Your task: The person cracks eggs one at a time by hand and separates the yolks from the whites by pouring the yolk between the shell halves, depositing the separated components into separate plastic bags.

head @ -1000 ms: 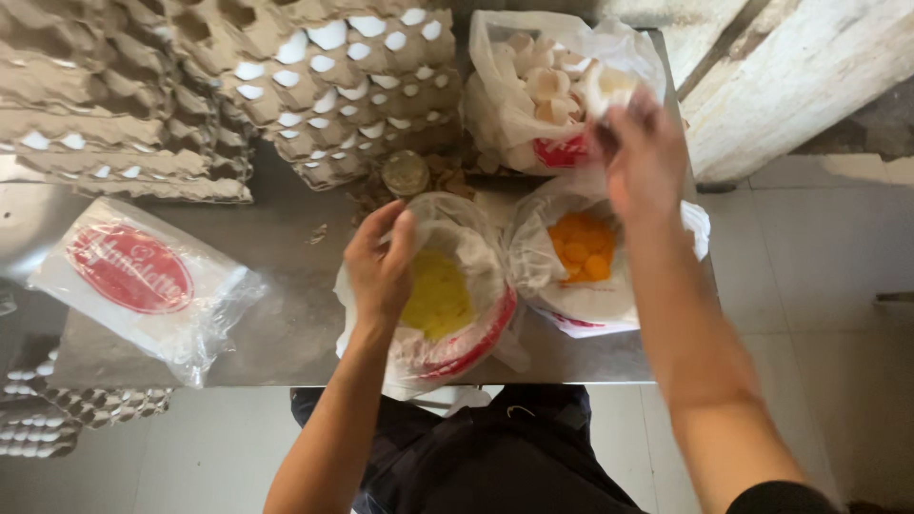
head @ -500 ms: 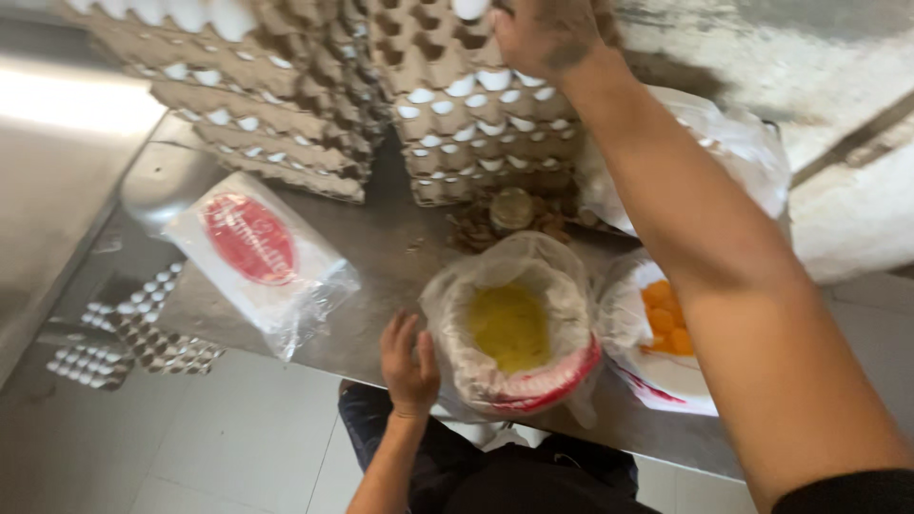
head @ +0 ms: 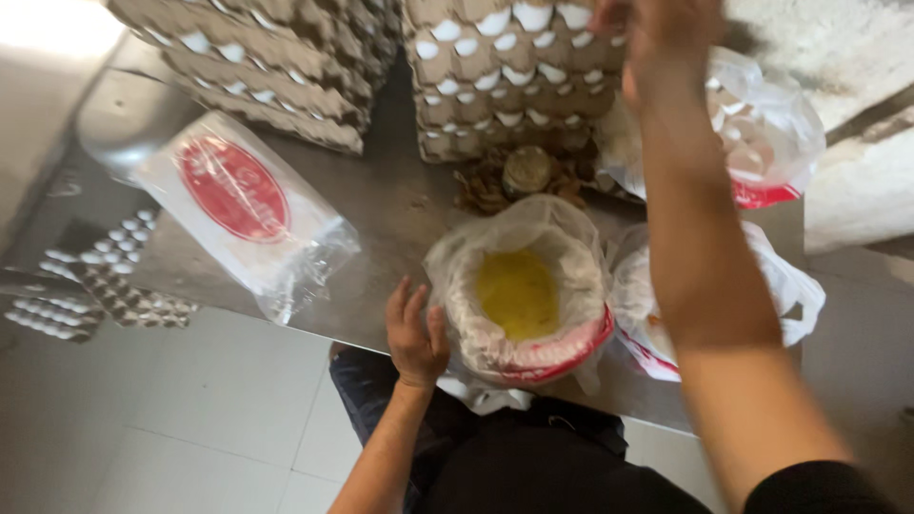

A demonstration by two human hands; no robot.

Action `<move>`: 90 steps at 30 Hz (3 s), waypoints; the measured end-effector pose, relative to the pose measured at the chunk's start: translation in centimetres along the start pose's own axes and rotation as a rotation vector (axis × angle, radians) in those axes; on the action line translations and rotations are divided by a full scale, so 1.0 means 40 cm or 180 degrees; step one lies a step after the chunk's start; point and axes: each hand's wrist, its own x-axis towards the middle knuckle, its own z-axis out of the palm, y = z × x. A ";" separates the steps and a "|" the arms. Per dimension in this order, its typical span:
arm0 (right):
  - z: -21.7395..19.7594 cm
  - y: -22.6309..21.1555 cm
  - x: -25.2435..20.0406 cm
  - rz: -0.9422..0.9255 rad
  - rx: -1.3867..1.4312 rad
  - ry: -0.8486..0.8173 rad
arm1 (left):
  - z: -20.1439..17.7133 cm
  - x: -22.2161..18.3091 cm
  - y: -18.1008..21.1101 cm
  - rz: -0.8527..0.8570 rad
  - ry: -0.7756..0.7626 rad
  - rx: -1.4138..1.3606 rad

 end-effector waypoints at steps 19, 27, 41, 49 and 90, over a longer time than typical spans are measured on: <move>0.004 0.177 -0.411 -0.0275 -0.2150 -0.0250 | 0.007 -0.005 0.005 -0.0097 -0.0097 0.0020; -0.033 0.159 -0.454 0.1809 0.1490 0.0268 | -0.011 0.062 0.066 -0.0279 0.0157 -0.0359; -0.031 -0.081 -0.595 0.2156 0.1155 -0.0766 | 0.071 0.308 0.280 -0.0869 -0.2039 -0.2110; -0.013 -0.077 -0.617 0.1195 0.0327 -0.0819 | 0.079 0.307 0.280 -0.1062 -0.2052 -0.1591; -0.065 0.003 -0.686 0.2352 0.2467 0.0132 | 0.128 0.305 0.184 -0.2328 -0.1804 -0.3378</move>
